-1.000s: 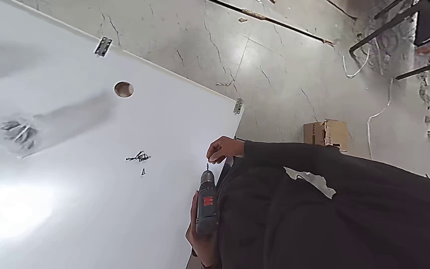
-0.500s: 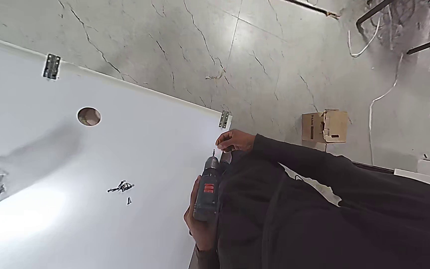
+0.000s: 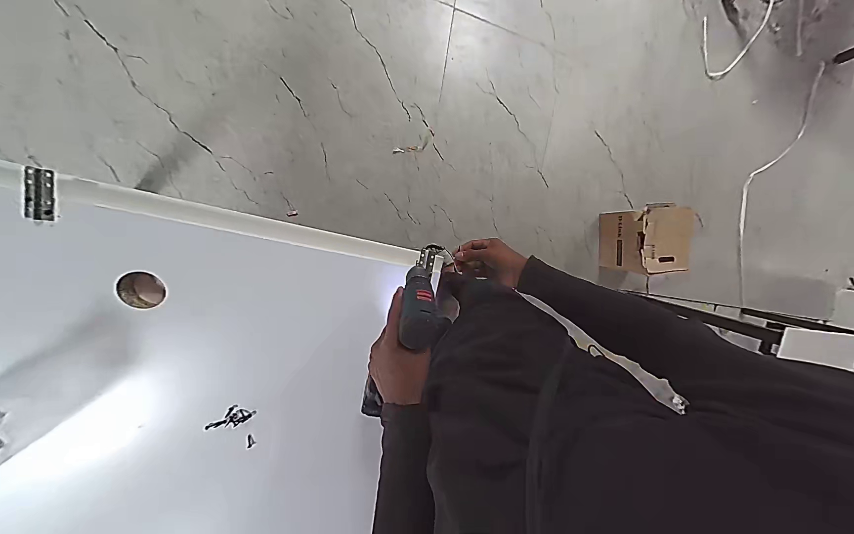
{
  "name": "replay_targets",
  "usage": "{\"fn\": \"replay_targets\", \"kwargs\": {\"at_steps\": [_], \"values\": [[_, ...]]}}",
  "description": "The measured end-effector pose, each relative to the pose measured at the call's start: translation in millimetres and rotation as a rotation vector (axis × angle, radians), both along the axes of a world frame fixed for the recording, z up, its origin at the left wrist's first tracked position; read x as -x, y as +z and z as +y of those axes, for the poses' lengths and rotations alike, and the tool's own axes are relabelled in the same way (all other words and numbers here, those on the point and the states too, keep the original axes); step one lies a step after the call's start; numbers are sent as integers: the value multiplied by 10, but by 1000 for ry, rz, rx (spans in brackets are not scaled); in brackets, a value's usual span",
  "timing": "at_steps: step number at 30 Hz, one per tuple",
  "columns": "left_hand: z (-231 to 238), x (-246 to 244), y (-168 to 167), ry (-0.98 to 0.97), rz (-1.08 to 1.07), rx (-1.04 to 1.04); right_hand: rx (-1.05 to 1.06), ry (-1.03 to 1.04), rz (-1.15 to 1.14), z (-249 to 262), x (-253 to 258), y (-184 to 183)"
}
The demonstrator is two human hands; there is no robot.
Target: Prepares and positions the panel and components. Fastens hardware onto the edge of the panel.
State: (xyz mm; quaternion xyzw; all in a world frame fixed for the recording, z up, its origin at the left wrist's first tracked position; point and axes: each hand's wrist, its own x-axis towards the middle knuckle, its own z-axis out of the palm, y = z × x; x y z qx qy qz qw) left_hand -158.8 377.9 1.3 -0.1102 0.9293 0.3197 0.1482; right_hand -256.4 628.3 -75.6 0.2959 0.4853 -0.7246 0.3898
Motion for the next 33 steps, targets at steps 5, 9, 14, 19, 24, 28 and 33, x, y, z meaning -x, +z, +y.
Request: {"fn": "replay_targets", "kwargs": {"at_steps": [5,9,14,19,24,28,33], "values": [[2,-205,82,19,137,-222,63,27,-72,-122,89,5],[-26,-387,132,42,176,-429,121,62,-215,-389,105,80],[-26,-508,149,116,172,-470,228,81,-378,-525,96,53],[-13,-619,189,181,182,-493,307,152,-423,-586,60,0],[47,-654,234,199,70,-225,295,164,-446,-656,48,-14],[48,-631,232,197,39,-197,273,185,-415,-690,26,-92],[56,-570,252,183,-3,-143,197,201,-398,-734,56,-47]]}}
